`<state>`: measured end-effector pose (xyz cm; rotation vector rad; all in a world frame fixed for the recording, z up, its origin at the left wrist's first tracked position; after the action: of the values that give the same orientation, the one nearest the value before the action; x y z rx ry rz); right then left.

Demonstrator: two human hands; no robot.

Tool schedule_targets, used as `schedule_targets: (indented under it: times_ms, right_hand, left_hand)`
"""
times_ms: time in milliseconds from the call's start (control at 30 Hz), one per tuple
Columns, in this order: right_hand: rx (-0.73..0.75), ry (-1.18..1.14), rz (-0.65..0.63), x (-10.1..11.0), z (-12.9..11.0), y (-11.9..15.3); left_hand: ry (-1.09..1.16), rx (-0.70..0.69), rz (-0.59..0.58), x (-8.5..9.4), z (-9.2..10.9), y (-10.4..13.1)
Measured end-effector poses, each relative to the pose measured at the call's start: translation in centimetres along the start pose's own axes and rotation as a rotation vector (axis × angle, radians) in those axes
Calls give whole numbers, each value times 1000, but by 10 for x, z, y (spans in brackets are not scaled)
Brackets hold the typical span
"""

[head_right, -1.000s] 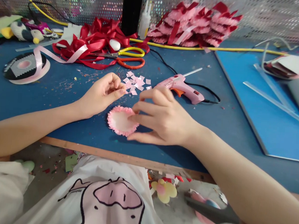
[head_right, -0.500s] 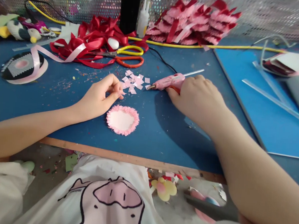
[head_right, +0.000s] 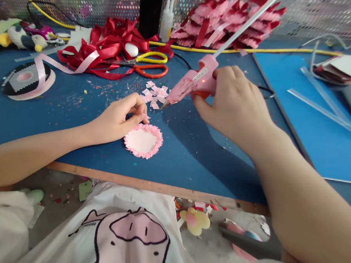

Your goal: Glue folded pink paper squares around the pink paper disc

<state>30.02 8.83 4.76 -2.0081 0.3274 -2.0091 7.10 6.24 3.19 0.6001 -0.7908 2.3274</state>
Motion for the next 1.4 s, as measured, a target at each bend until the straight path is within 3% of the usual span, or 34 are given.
schedule_targets:
  times_ms: [133, 300, 667, 933, 1100, 1400]
  right_hand:
    - [216, -158, 157, 18, -21, 9]
    - [454, -109, 267, 35, -54, 26]
    - [479, -8, 299, 26, -55, 28]
    - [461, -117, 301, 38, -54, 32]
    - [542, -141, 421, 50, -60, 41]
    - [599, -106, 485, 45, -58, 43]
  left_hand:
    - [59, 35, -7, -2, -3, 0]
    - [96, 38, -19, -4, -1, 0]
    - [109, 76, -44, -5, -7, 0]
    - [123, 72, -46, -6, -7, 1]
    - [122, 64, -49, -6, -6, 1]
    - [123, 24, -44, -5, -5, 1]
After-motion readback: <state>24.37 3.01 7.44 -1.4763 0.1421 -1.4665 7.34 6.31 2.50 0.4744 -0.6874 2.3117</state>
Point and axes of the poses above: each hand's wrist, its own y-axis away from the middle knuckle, its own x-axis out of the back of the hand, z = x × y, the point moved 10 cm from there along -y, towards the middle knuckle, and after that the axes turned 7 degrees about -x, right-handed, at the moved point
